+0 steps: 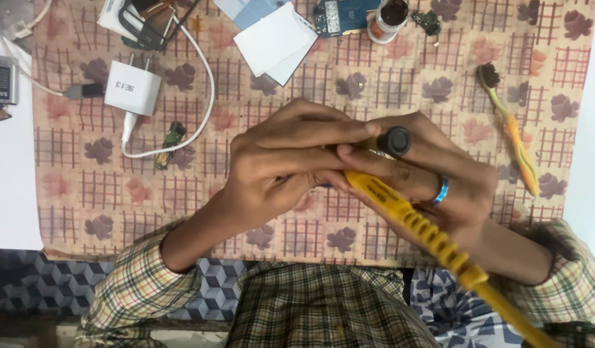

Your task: The person uses a soldering iron and a small brush to apply flux and solder to a blue circuit board. They repeatedly heat specific areas and add solder while holding the board steady with their other hand.

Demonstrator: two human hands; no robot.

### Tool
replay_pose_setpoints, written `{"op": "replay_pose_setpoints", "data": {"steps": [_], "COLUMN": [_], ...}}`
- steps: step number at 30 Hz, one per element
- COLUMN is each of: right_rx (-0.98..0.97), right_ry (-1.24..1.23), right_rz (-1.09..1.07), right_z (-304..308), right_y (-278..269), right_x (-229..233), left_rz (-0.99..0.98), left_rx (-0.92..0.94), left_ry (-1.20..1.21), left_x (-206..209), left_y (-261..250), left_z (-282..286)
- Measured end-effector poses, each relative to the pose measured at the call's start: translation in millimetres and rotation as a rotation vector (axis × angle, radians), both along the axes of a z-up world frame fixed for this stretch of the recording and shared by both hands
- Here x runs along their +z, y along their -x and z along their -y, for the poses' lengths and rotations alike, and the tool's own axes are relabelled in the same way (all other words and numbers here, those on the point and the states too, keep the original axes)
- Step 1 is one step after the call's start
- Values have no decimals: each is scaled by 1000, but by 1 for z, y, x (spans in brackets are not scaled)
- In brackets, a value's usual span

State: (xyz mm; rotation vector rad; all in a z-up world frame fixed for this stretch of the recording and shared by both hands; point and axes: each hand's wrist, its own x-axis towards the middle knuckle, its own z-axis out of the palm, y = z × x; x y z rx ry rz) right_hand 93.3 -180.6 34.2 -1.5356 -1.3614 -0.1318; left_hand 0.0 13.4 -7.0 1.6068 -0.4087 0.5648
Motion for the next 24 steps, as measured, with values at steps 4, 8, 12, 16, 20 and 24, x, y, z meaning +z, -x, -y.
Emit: {"op": "replay_pose_setpoints", "data": {"steps": [4,8,12,16,20,24], "right_rx": [69,118,187,187,161,80], "right_ry": [132,177,204,280,301,139], "right_rz": [-169,-233,-291,-231,-249,-6], "right_z": [7,14,18,20,13,5], "right_y": [-4,-3,-4,-2,6,3], "right_x": [7,8,14,24,33,41], "left_rz": [-19,15,31,-38,59,42], "left_rx": [-3,15,-54,-106,-48,119], "left_ry": [-59,-71,135,207,79,171], "left_x": [-2,0,5,14,14,8], "left_y": [0,1,-4,-1,-3,-5], "left_z": [-6,-6,-6,-11,-10,-21]}}
